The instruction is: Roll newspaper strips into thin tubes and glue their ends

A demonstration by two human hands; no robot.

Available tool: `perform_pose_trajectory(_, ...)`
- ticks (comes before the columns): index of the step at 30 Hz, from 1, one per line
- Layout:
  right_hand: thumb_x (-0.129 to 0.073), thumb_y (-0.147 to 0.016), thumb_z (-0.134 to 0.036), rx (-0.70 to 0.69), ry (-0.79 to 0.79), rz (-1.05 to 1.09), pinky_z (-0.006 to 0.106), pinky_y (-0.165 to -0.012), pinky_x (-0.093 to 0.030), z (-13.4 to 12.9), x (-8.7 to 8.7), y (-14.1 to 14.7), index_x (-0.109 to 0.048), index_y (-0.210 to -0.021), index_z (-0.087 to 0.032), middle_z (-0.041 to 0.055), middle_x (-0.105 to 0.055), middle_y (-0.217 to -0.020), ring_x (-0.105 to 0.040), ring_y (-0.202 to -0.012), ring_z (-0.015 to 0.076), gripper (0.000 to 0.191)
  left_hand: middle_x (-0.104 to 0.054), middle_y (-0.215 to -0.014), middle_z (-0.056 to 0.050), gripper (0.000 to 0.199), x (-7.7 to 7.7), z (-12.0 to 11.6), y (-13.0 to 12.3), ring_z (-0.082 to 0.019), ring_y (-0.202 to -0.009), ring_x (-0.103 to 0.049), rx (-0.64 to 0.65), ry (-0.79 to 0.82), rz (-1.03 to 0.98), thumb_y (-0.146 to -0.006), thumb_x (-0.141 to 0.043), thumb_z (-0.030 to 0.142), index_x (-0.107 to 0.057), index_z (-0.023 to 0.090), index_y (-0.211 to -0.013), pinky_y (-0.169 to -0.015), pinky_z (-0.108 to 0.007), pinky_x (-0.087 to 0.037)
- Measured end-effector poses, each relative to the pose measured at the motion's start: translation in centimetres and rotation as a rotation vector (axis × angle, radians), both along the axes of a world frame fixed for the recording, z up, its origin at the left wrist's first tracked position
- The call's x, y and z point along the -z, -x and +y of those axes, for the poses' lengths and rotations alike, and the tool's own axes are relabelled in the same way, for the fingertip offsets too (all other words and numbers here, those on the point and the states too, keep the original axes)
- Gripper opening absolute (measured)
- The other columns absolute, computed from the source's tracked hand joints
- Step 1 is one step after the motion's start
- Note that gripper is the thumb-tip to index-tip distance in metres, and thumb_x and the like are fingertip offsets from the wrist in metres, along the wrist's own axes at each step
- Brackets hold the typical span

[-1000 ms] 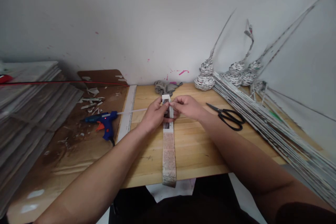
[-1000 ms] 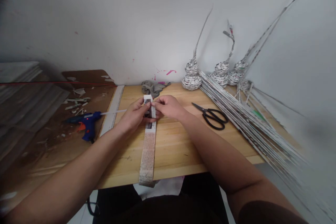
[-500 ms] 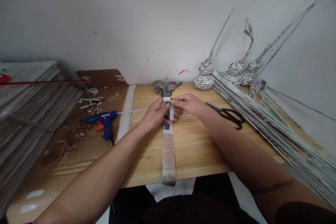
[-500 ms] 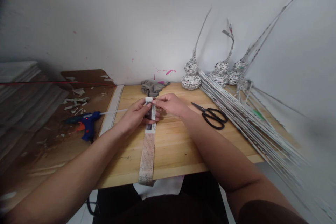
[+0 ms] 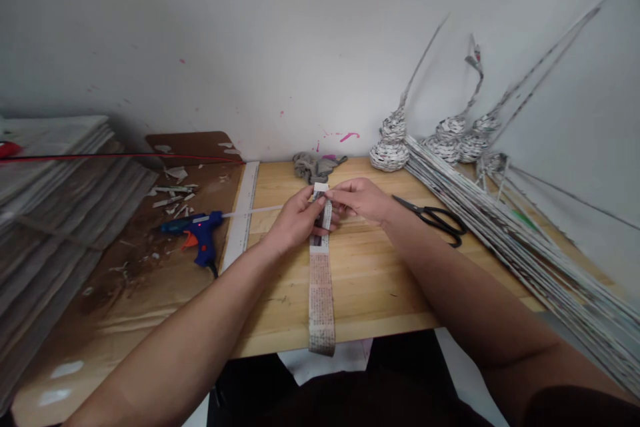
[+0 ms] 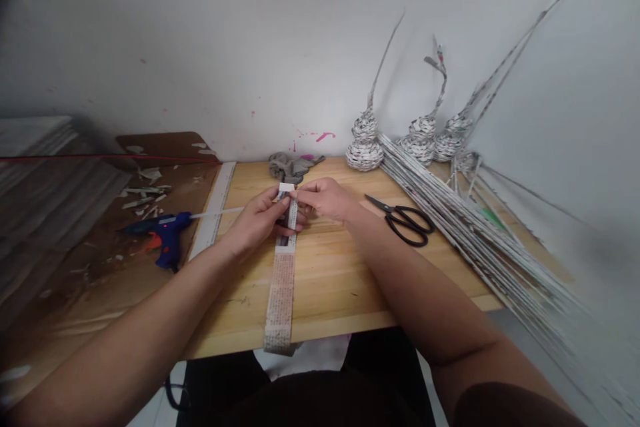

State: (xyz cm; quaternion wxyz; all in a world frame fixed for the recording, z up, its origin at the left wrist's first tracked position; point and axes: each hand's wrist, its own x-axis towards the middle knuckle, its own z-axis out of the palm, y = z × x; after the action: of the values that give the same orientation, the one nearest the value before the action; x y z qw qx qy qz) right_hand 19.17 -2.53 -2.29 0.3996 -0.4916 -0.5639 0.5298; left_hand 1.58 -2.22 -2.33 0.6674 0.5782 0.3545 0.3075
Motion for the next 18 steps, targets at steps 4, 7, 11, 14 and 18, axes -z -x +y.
perform_pose_trajectory(4, -0.066, -0.080, -0.043, -0.018, -0.010, -0.033, 0.020, -0.041, -0.030, 0.01, -0.03, -0.13, -0.067, -0.073, -0.012, -0.0008, -0.055, -0.057, -0.043, -0.046, 0.0065, 0.032, -0.072, -0.085, -0.008, 0.030, 0.14, 0.02, 0.02, -0.017, -0.062, -0.069, 0.010, -0.013, 0.004, -0.092, -0.052, 0.035, -0.052, 0.018, -0.117, -0.052, -0.026, -0.054)
perform_pose_trajectory(7, -0.064, -0.080, -0.041, -0.034, 0.002, -0.029, 0.020, -0.041, -0.030, -0.05, -0.20, -0.06, -0.067, -0.072, -0.012, -0.0007, -0.055, -0.056, -0.043, -0.046, 0.0067, 0.030, -0.072, -0.085, -0.008, 0.030, 0.09, -0.08, 0.04, -0.017, -0.063, -0.069, 0.014, -0.014, 0.000, -0.091, -0.053, 0.038, -0.054, 0.018, -0.113, -0.053, -0.026, -0.054)
perform_pose_trajectory(11, -0.063, -0.081, -0.038, -0.030, 0.010, -0.026, 0.020, -0.040, -0.030, -0.03, -0.12, 0.05, -0.065, -0.071, -0.013, -0.0009, -0.054, -0.055, -0.042, -0.045, 0.0069, 0.027, -0.071, -0.085, -0.007, 0.028, -0.24, -0.42, -0.03, -0.016, -0.063, -0.068, 0.006, -0.029, 0.003, -0.091, -0.053, 0.037, -0.054, 0.019, -0.112, -0.054, -0.026, -0.054)
perform_pose_trajectory(14, -0.063, -0.081, -0.038, -0.026, -0.002, -0.022, 0.020, -0.040, -0.030, 0.06, 0.11, 0.00, -0.065, -0.071, -0.013, -0.0010, -0.054, -0.055, -0.042, -0.045, 0.0070, 0.027, -0.071, -0.084, -0.006, 0.029, -0.49, -0.63, -0.16, -0.015, -0.062, -0.067, -0.001, -0.017, -0.015, -0.091, -0.052, 0.031, -0.052, 0.019, -0.116, -0.054, -0.026, -0.054)
perform_pose_trajectory(18, -0.065, -0.079, -0.039, -0.006, 0.001, -0.003, 0.020, -0.041, -0.030, -0.01, 0.09, 0.09, -0.065, -0.071, -0.013, -0.0015, -0.053, -0.055, -0.043, -0.046, 0.0069, 0.027, -0.071, -0.083, -0.006, 0.032, -0.48, -0.65, -0.18, -0.016, -0.063, -0.067, -0.001, -0.025, -0.023, -0.090, -0.050, 0.028, -0.050, 0.020, -0.121, -0.055, -0.026, -0.054)
